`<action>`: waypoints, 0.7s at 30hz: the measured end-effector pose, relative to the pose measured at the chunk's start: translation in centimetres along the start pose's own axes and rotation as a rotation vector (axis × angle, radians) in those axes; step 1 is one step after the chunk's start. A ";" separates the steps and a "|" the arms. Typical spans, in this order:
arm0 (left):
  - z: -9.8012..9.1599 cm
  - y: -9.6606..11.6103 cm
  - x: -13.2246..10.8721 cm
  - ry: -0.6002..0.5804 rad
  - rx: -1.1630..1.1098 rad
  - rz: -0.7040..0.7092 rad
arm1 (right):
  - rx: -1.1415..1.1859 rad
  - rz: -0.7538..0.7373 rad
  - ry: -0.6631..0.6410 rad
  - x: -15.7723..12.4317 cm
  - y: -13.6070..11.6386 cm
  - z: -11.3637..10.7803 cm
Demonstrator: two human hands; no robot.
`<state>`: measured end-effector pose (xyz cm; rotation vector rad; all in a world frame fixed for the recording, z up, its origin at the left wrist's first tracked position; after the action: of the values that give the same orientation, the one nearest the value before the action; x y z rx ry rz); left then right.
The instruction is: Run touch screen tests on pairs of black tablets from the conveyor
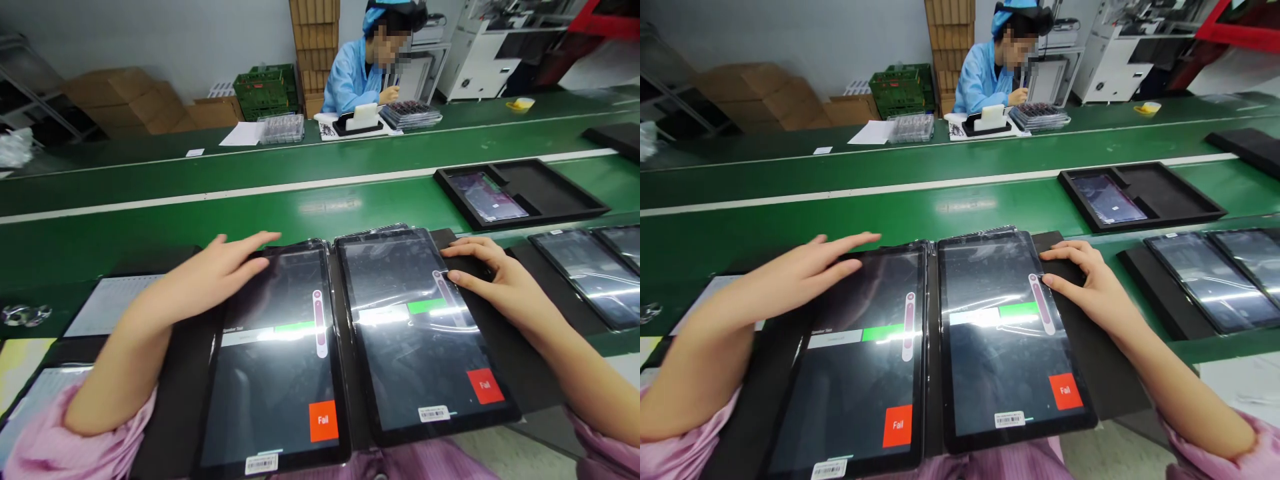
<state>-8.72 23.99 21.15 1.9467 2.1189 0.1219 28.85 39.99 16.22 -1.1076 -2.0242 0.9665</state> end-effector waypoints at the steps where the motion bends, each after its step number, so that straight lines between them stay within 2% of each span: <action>1: -0.4 -2.4 -0.6 0.048 0.009 -0.080 | 0.001 -0.004 -0.004 -0.1 0.0 0.1; 3: -0.5 -6.2 -2.0 0.108 -0.046 -0.195 | -0.002 0.010 -0.002 -0.1 0.3 0.2; 6: 0.9 -9.2 -3.3 0.130 -0.318 -0.288 | -0.019 0.025 0.008 0.4 1.1 -0.1; 10: 2.3 -10.2 -3.2 0.131 -0.591 -0.417 | -0.090 -0.062 -0.088 2.4 0.6 0.1; 13: 2.7 -9.8 -2.1 0.077 -0.746 -0.434 | -0.254 -0.238 -0.115 4.1 -3.2 1.2; 15: 3.1 -9.9 -1.5 0.036 -0.893 -0.447 | -0.298 -0.378 -0.204 4.8 -6.8 3.6; 17: 3.6 -10.1 -1.3 0.026 -1.012 -0.460 | -0.269 -0.464 -0.402 5.3 -9.9 7.5; 19: 4.1 -10.5 -1.3 0.043 -1.071 -0.470 | -0.223 -0.443 -0.607 6.1 -11.6 11.3; 21: 4.6 -10.7 -1.5 0.061 -1.078 -0.472 | -0.195 -0.309 -0.773 7.3 -11.5 14.5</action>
<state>-17.85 20.95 14.42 0.8133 1.8348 0.9844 9.36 37.68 19.31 -0.4972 -2.8491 1.1572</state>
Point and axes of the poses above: each hand's wrist, its own x-axis towards the middle knuckle, its own z-axis out of the palm, y = z × x, the point moved 9 cm from there along x, towards the middle knuckle, and after that the axes turned 5 degrees about x, right-handed, at the moved point
